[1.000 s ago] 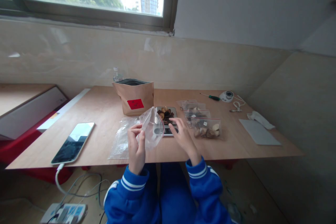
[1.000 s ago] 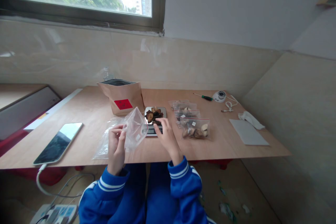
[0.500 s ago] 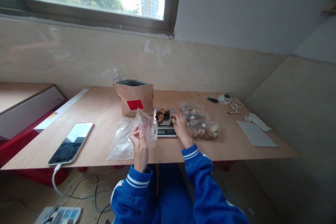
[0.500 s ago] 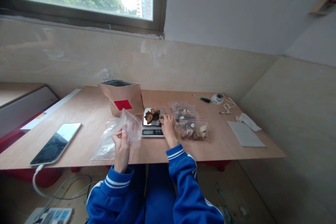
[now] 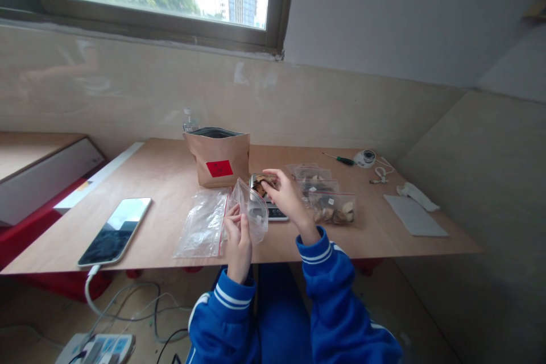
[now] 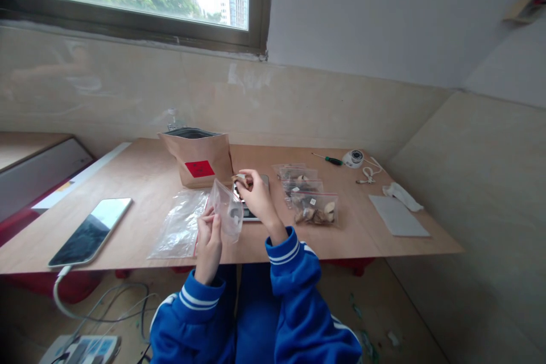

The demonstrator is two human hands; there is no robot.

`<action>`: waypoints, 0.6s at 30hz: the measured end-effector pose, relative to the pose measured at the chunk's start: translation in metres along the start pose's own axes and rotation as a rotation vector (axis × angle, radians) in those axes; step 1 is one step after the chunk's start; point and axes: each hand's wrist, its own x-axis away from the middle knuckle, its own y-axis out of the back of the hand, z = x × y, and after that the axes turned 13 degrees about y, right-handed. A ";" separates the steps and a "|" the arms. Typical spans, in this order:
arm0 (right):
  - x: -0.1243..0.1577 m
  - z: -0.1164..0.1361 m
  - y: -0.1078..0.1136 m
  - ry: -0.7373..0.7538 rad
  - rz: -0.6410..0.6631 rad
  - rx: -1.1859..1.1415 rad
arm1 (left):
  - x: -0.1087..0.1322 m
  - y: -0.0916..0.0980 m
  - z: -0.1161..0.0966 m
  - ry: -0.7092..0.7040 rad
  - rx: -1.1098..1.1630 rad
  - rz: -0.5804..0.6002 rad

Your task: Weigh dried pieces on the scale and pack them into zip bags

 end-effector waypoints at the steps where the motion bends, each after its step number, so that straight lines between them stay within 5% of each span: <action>1: 0.000 0.007 -0.004 -0.041 0.044 -0.021 | 0.000 0.000 0.000 0.003 0.008 0.000; 6: 0.005 0.022 -0.012 -0.061 0.245 0.034 | 0.001 0.004 0.001 0.016 0.023 0.001; 14: 0.010 0.039 -0.002 -0.065 0.342 -0.139 | 0.000 0.005 -0.001 0.018 0.019 0.010; 18: 0.012 0.036 -0.005 -0.013 0.339 0.112 | 0.004 0.004 0.000 0.018 0.052 0.030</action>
